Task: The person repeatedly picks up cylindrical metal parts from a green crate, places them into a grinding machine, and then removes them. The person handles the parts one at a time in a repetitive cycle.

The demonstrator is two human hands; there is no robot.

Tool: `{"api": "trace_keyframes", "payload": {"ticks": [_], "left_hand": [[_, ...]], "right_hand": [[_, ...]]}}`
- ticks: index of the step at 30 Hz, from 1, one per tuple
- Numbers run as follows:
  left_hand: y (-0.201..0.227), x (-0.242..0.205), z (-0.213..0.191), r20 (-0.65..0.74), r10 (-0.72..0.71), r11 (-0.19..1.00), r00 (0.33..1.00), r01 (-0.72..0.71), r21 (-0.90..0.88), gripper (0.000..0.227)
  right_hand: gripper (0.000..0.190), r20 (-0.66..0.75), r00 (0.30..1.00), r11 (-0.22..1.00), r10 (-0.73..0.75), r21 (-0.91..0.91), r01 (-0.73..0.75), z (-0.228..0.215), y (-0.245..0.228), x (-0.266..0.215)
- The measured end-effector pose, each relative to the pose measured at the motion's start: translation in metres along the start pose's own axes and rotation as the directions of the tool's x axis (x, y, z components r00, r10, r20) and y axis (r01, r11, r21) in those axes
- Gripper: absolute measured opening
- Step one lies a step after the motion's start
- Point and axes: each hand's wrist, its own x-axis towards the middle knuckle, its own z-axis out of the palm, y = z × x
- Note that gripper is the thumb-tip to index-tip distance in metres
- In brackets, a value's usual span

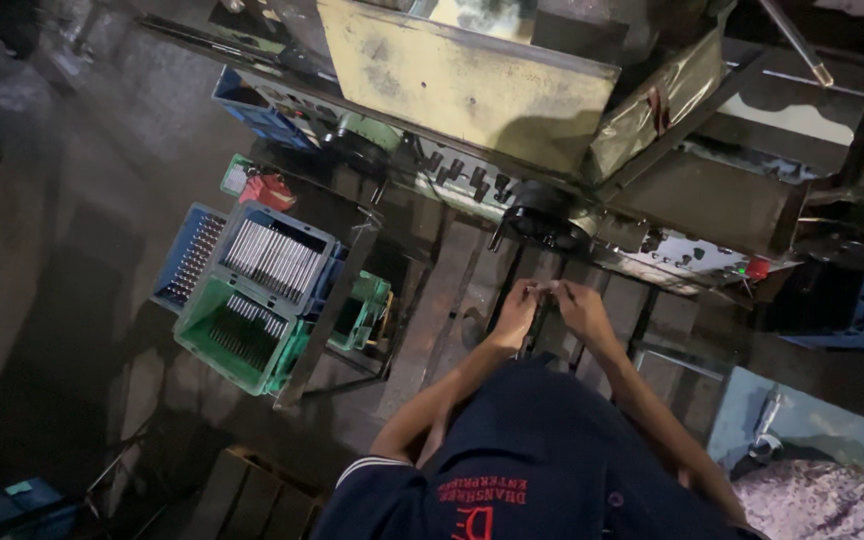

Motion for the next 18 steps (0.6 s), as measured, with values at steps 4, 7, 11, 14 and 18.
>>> {"api": "trace_keyframes", "payload": {"ticks": [4,7,11,14,18], "left_hand": [[0.008,0.002,-0.001,-0.188,-0.320,0.944,0.928,0.329,0.014,0.021],[0.012,-0.003,0.001,-0.229,-0.196,0.965,0.953,0.229,0.128,0.025],[0.017,-0.006,-0.001,-0.161,0.139,0.898,0.977,-0.056,0.436,0.031],[0.014,-0.007,-0.011,-0.086,0.103,0.824,0.991,-0.037,0.565,0.037],[0.017,0.002,-0.046,0.113,-0.390,0.793,0.914,0.271,0.546,0.044]], "right_hand": [[0.038,0.036,0.992,0.976,0.124,0.174,-0.128,-0.004,-0.005,0.002],[0.035,0.131,0.989,0.990,-0.067,0.135,0.049,-0.004,0.002,0.005],[0.039,0.324,0.924,0.773,0.204,0.526,-0.355,0.012,0.016,0.002],[0.040,0.334,0.911,0.775,0.242,0.498,-0.389,0.017,0.026,-0.007],[0.033,0.416,0.887,0.953,-0.201,-0.124,0.275,0.005,0.027,-0.003]]}}
